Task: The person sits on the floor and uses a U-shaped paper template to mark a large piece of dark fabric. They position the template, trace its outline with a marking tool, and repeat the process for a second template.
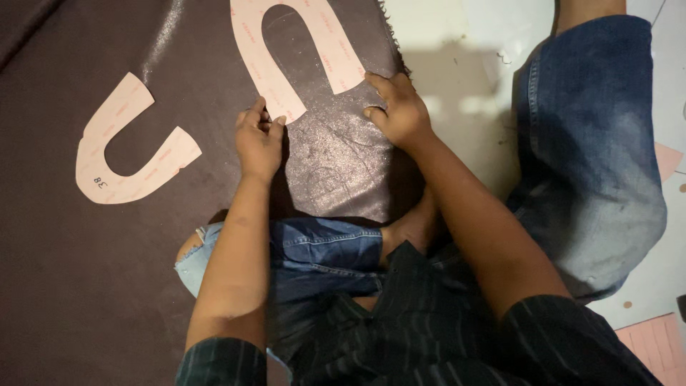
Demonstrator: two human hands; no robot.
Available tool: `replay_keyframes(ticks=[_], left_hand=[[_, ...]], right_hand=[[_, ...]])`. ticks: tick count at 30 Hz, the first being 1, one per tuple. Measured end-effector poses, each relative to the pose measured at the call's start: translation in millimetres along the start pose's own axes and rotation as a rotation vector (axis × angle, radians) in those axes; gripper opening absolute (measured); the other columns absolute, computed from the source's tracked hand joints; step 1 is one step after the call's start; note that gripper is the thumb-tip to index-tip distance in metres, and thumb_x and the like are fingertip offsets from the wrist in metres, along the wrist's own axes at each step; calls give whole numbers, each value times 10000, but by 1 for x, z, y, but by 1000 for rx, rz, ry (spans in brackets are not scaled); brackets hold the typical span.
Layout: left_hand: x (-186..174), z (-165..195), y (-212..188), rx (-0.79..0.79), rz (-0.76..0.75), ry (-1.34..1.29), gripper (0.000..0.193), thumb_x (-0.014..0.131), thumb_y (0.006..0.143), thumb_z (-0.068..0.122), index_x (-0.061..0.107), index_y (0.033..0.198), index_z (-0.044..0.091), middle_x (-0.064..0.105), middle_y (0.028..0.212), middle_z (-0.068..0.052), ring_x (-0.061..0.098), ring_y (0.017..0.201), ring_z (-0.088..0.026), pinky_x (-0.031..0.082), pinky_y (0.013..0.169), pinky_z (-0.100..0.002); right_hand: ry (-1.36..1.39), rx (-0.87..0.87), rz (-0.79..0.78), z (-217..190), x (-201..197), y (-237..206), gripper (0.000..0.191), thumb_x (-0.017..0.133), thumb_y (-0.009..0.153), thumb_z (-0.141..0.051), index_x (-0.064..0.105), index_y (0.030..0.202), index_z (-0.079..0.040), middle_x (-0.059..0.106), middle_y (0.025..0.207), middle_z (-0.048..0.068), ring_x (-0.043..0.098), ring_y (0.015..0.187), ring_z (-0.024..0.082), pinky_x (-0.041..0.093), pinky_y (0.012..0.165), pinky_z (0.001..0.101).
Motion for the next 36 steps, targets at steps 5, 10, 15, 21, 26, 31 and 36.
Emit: replay_keyframes(ticks=[5,10,15,21,26,31,36], left_hand=[[-1,0,-1,32,0,29,490,796,885,68,647,1341,-29,620,1011,-111,640,837,-192,555,787,-306],[-4,-1,-1,48,-8,44,478,791,892,68,646,1336,-34,623,1021,-125,640,860,-211,549,800,-318],[-6,-5,-3,17,-18,12,491,770,905,74,619,1355,-51,612,1048,-124,635,866,-208,551,806,-307],[-7,-6,-2,11,-22,11,495,775,892,67,622,1348,-50,607,1054,-121,636,879,-197,550,813,-305],[-8,-7,-2,20,-5,-20,504,792,880,73,629,1341,-46,610,1034,-113,636,845,-187,554,788,-297],[-8,-8,-4,29,-9,-29,483,789,885,68,634,1327,-49,610,1028,-108,638,834,-178,558,779,-297],[-8,-6,-4,33,-21,-2,503,801,872,68,634,1331,-52,613,1003,-110,631,843,-191,553,778,-305]], right_hand=[[-74,146,-160,13,17,0,647,816,849,-224,599,1458,-183,547,1042,154,590,888,311,514,792,421],[-110,79,-120,8,19,0,606,813,862,-236,622,1436,-205,543,1059,148,596,922,310,523,805,418],[-95,149,-174,11,26,1,574,792,893,-235,620,1440,-208,544,1075,142,597,930,312,525,819,424],[-110,242,-246,15,31,2,584,776,885,-254,600,1440,-206,543,1103,140,601,955,311,514,834,433],[-127,213,-245,12,30,2,575,767,910,-256,591,1452,-181,550,1121,148,606,962,321,518,851,429],[-100,258,-265,15,31,2,599,761,894,-246,578,1461,-180,559,1114,144,615,960,311,523,864,421],[-84,197,-218,9,27,2,595,772,881,-234,600,1446,-166,566,1123,148,613,987,315,517,868,420]])
Point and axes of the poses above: each hand's wrist, its own y-axis towards the middle knuckle, its own x-axis out of the palm, z = x × y, the point moved 9 cm from there along y, towards the middle knuckle
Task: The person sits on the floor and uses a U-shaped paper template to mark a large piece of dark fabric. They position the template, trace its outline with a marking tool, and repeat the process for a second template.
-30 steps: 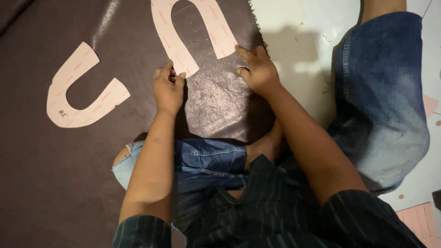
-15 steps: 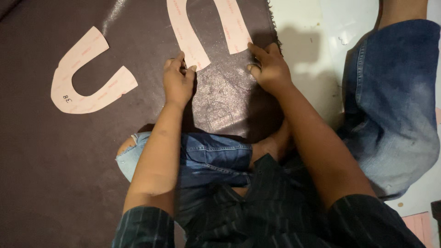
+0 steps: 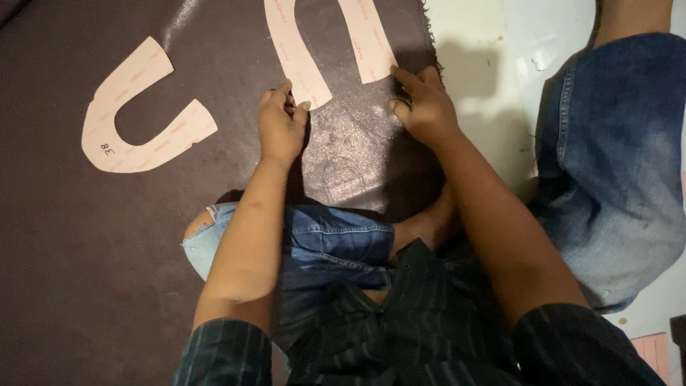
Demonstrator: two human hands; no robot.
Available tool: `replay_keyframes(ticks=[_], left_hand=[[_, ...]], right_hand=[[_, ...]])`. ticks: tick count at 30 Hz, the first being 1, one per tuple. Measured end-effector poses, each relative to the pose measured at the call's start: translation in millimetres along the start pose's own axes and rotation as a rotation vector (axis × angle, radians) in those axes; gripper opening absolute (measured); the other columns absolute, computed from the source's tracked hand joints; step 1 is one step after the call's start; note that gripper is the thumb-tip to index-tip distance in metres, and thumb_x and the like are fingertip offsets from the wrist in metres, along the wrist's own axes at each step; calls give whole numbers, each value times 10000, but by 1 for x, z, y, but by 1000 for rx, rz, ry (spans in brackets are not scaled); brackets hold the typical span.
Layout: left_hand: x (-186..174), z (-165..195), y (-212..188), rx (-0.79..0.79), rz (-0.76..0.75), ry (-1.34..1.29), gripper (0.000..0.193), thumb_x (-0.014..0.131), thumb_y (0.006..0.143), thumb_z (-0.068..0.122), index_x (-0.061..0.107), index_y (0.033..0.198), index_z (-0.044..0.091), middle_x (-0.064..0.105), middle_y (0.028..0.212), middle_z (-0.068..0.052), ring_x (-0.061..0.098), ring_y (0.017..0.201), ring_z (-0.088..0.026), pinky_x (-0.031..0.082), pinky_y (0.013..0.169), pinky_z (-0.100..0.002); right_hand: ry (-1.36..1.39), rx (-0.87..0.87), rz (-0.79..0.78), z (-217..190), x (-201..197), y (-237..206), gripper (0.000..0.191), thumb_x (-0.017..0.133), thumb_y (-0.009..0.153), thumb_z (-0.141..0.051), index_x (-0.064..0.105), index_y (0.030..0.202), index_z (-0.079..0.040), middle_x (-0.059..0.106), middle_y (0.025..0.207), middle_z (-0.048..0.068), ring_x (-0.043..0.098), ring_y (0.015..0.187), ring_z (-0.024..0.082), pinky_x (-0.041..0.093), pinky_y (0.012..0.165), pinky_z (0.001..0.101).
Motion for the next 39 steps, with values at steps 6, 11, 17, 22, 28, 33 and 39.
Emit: replay_keyframes(ticks=[6,11,17,22,28,33,39], left_hand=[[-1,-1,0,-27,-8,-34,501,783,876,55,621,1336,-59,608,1021,-117,633,854,-199,556,791,-310],[-4,3,1,12,0,-31,493,778,890,52,615,1339,-68,609,1035,-123,630,881,-208,555,809,-309],[-4,1,2,-28,-8,16,487,777,884,69,627,1330,-58,619,1012,-123,635,854,-208,548,795,-318],[-4,0,1,-39,-2,16,498,779,878,73,626,1335,-51,616,1007,-119,637,842,-205,554,786,-317],[-4,-3,1,-57,0,6,502,783,872,72,627,1335,-44,615,1002,-110,635,826,-192,554,776,-309],[-4,-1,-1,-47,9,-1,501,776,876,64,625,1340,-51,612,997,-106,624,826,-183,551,773,-303],[-1,-4,-1,-100,-39,-14,509,748,907,60,592,1373,-72,600,1015,-104,611,835,-182,539,778,-298]], right_hand=[[-5,4,-7,-3,-1,0,594,774,877,-241,606,1441,-155,560,1114,155,597,1007,332,505,884,425],[14,19,-14,-5,-2,1,597,751,875,-234,601,1448,-165,552,1139,156,594,1020,330,499,890,428],[-9,39,-27,-5,-1,2,624,762,859,-232,594,1459,-198,547,1132,143,585,1033,327,492,895,433],[-20,28,-25,-7,-2,1,626,770,861,-236,598,1462,-201,540,1122,146,586,1016,322,497,899,429],[-8,41,-36,-6,-1,3,621,770,870,-248,592,1463,-195,547,1137,138,598,1018,310,500,896,421],[-34,47,-50,-7,0,3,604,770,884,-250,599,1461,-198,543,1139,145,596,1014,320,500,890,423],[-52,113,-91,-6,2,4,631,764,884,-259,569,1483,-217,536,1150,138,594,1019,313,494,899,427]])
Point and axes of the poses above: each hand's wrist, its own y-axis towards the middle knuckle, its own x-axis out of the palm, z = x × y, the point moved 9 cm from there along y, towards the middle knuckle
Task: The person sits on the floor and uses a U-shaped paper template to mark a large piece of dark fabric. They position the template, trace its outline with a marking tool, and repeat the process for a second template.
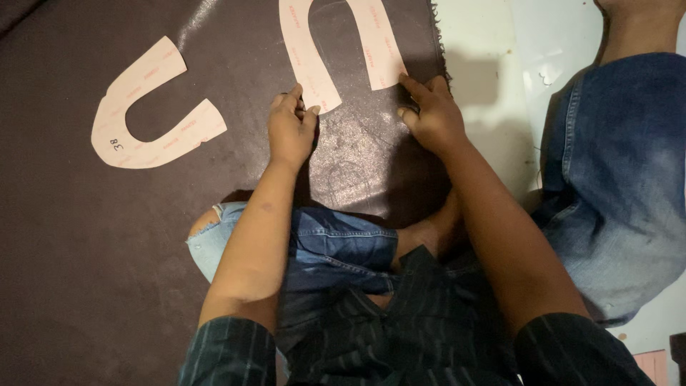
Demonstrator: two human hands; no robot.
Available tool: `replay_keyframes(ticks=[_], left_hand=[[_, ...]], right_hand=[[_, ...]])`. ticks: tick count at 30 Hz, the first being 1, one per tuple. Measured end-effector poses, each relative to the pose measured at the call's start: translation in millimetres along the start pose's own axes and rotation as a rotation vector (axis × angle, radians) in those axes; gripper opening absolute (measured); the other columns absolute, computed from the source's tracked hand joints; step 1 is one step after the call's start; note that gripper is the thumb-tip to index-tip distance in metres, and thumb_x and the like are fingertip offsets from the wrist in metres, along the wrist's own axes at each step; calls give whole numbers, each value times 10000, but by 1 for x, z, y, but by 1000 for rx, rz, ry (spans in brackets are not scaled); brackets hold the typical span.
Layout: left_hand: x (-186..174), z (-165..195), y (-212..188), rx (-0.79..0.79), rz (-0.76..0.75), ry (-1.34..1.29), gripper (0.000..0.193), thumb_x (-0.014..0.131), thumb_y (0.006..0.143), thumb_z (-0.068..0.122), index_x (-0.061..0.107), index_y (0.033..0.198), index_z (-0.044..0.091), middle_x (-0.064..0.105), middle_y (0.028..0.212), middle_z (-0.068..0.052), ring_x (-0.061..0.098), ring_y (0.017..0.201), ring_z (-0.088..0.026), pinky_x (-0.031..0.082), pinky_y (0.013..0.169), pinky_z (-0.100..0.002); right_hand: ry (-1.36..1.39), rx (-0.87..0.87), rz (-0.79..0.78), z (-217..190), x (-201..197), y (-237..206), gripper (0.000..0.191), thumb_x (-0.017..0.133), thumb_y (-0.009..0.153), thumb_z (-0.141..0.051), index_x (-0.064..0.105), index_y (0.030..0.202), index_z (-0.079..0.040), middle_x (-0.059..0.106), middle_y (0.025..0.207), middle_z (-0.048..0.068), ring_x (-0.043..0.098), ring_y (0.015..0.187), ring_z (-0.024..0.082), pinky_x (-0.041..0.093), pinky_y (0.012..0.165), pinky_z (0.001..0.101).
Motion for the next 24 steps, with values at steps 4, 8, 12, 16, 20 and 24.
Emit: replay_keyframes(ticks=[4,8,12,16,20,24], left_hand=[[0,3,1,24,6,5,509,744,906,56,587,1370,-80,602,1033,-105,621,850,-178,548,794,-292],[1,1,2,22,23,9,506,760,892,62,607,1357,-65,605,1024,-108,632,839,-176,557,790,-292],[1,1,3,50,26,1,498,763,897,62,608,1352,-65,607,1027,-110,634,827,-178,561,776,-294],[0,0,1,60,30,-7,499,762,896,58,607,1352,-69,603,1022,-114,637,834,-183,562,775,-295],[0,0,0,35,14,-12,498,761,905,67,602,1357,-72,604,1020,-114,639,842,-186,558,784,-298],[0,4,2,55,19,10,491,771,891,73,620,1336,-68,615,1016,-122,639,848,-197,557,793,-303]], right_hand=[[-27,-12,-12,-2,0,1,638,767,891,-258,559,1493,-218,529,1155,151,588,1019,320,493,901,430],[-12,-37,9,-2,-2,1,630,763,895,-256,563,1490,-209,535,1156,152,589,1021,323,497,897,426],[-28,-52,18,0,0,0,638,774,891,-250,560,1490,-201,540,1148,162,587,1020,338,495,892,433],[41,-138,96,-3,-3,-2,656,798,870,-201,551,1474,-135,559,1198,176,605,1080,354,497,913,438],[166,-96,125,6,-2,-2,642,824,845,-192,525,1395,-49,575,1177,163,621,1052,328,506,911,420],[232,-149,161,5,-7,-3,532,832,846,-196,558,1269,-27,582,1159,150,619,1035,305,512,893,409]])
Point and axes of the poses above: each hand's wrist, its own y-axis towards the middle knuckle, its own x-axis out of the palm, z = x × y, the point moved 9 cm from there along y, towards the middle knuckle
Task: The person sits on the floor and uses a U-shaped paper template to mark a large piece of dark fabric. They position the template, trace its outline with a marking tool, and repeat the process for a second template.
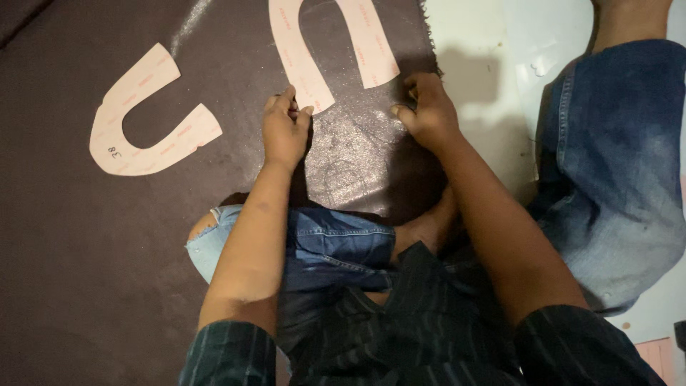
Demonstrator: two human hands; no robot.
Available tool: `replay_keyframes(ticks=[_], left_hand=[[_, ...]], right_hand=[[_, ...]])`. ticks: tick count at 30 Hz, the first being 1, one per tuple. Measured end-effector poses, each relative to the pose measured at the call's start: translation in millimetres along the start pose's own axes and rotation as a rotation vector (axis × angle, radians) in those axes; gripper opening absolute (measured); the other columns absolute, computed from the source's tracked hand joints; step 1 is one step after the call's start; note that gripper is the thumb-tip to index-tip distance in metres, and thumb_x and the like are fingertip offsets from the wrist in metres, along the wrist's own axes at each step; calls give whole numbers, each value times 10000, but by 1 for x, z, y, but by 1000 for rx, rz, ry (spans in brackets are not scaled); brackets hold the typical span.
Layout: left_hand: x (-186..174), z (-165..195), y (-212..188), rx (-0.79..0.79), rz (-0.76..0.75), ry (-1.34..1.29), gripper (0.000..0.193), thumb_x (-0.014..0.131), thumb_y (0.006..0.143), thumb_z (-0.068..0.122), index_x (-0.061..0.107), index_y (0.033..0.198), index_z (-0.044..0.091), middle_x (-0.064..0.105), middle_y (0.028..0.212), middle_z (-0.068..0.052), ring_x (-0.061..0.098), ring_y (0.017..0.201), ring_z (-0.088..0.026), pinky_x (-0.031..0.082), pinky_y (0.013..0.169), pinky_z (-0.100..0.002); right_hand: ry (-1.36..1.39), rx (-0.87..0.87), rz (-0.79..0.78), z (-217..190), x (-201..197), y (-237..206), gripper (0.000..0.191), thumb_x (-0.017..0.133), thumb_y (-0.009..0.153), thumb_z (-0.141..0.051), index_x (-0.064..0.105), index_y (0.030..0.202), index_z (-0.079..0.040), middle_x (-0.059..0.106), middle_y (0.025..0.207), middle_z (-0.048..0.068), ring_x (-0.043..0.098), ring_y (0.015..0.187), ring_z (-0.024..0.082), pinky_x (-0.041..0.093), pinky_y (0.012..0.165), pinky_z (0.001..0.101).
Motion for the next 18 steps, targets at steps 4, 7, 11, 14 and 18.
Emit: replay_keyframes(ticks=[4,7,11,14,18], left_hand=[[2,2,-1,0,-3,41,495,779,892,88,627,1339,-60,630,1006,-119,635,849,-206,550,801,-313],[3,6,-1,33,6,54,497,780,900,88,623,1346,-66,633,1015,-119,634,872,-207,552,804,-315],[6,7,0,33,0,26,493,777,898,83,624,1342,-67,624,1016,-123,643,852,-198,556,796,-313],[7,7,-1,25,6,-11,486,773,899,78,631,1342,-63,618,1015,-123,645,835,-197,561,784,-312],[7,5,-1,15,10,17,484,782,895,82,635,1334,-58,622,1000,-117,647,828,-194,559,776,-310]], right_hand=[[-118,62,-54,7,-1,0,360,842,854,-218,618,1080,-49,571,1056,139,587,899,304,493,805,417],[-82,-21,4,0,-8,-2,320,846,860,-216,626,1029,-56,569,1005,128,573,879,304,482,781,407],[-23,-65,70,-4,-16,-5,401,828,849,-217,632,1165,-66,586,1050,121,606,930,296,509,815,404],[-18,-136,81,-10,-17,-7,561,808,850,-201,608,1362,-90,589,1096,122,625,995,297,532,852,401],[-171,-83,-1,-4,-8,-4,627,836,838,-209,613,1420,-139,562,1076,143,596,951,323,515,811,430]])
Point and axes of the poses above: each hand's wrist, its own y-axis towards the middle knuckle, its own x-axis out of the palm, z = x × y, the point moved 9 cm from there along y, towards the middle knuckle
